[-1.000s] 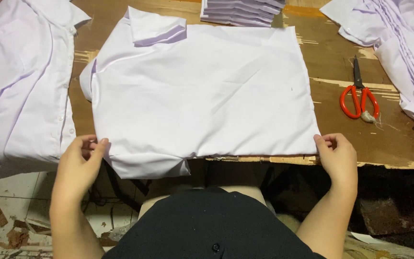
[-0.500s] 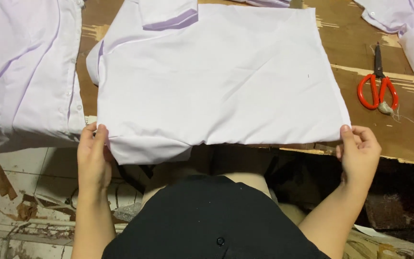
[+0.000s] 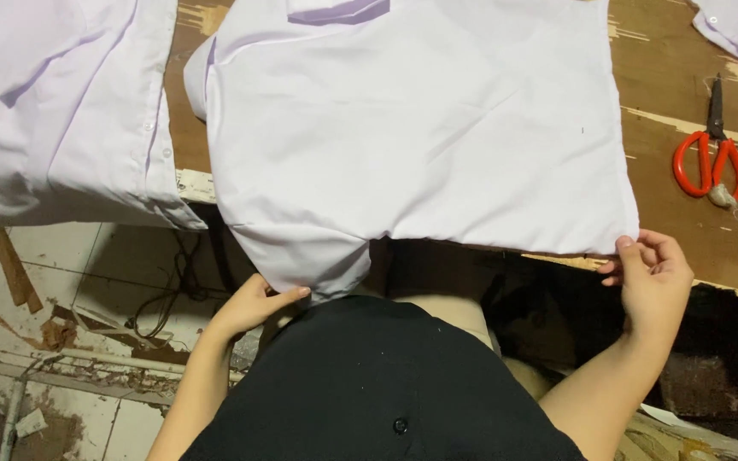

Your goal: A person buttons up a white school uniform shirt and then folds it neatly on a wooden workbench.

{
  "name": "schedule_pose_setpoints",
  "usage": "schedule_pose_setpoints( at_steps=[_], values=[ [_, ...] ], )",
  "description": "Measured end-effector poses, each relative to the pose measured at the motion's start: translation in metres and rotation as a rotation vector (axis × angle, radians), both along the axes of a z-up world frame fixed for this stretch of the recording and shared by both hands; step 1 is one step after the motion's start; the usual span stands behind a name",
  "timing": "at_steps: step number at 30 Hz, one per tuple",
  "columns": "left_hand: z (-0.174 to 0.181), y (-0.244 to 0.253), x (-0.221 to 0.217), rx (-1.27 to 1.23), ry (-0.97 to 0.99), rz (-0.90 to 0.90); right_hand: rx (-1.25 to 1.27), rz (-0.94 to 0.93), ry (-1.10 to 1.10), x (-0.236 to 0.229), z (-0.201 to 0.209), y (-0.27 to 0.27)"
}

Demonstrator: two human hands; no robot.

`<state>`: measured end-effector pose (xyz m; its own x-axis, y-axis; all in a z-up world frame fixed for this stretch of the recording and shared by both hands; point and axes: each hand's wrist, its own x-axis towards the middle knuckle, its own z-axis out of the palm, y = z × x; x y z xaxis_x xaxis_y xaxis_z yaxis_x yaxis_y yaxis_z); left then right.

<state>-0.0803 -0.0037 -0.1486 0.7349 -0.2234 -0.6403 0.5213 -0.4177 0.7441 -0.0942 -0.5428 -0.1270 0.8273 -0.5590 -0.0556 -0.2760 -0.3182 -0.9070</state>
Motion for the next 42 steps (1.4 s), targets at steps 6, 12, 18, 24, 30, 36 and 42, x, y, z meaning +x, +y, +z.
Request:
schedule_pose_setpoints(
  at_steps=[6, 12, 18, 24, 30, 36, 42],
  values=[
    [-0.026, 0.028, -0.005, 0.062, -0.039, -0.174, -0.048, -0.005, -0.048, -0.005, 0.001, 0.005],
    [0.067, 0.025, 0.006, 0.378, -0.089, -0.002, -0.495, -0.062, -0.222, -0.002, 0.008, 0.022],
    [0.088, -0.010, 0.045, 0.332, -1.046, 0.216, -0.505, 0.298, -0.421, 0.045, 0.056, 0.156],
    [0.073, -0.051, 0.119, 0.487, -1.082, -0.149, -0.410, 1.072, -0.200, 0.091, 0.041, 0.256],
    [0.075, -0.048, 0.126, 0.662, -0.836, -0.212, -0.784, 0.953, 0.039, 0.131, 0.027, 0.194],
    [0.068, -0.045, 0.132, 0.664, -0.782, -0.216, -0.839, 0.604, 0.380, 0.134, 0.039, 0.069],
    [0.065, -0.044, 0.131, 0.655, -0.806, -0.187, -0.868, 0.251, 0.538, 0.143, -0.009, -0.022]
  ],
)
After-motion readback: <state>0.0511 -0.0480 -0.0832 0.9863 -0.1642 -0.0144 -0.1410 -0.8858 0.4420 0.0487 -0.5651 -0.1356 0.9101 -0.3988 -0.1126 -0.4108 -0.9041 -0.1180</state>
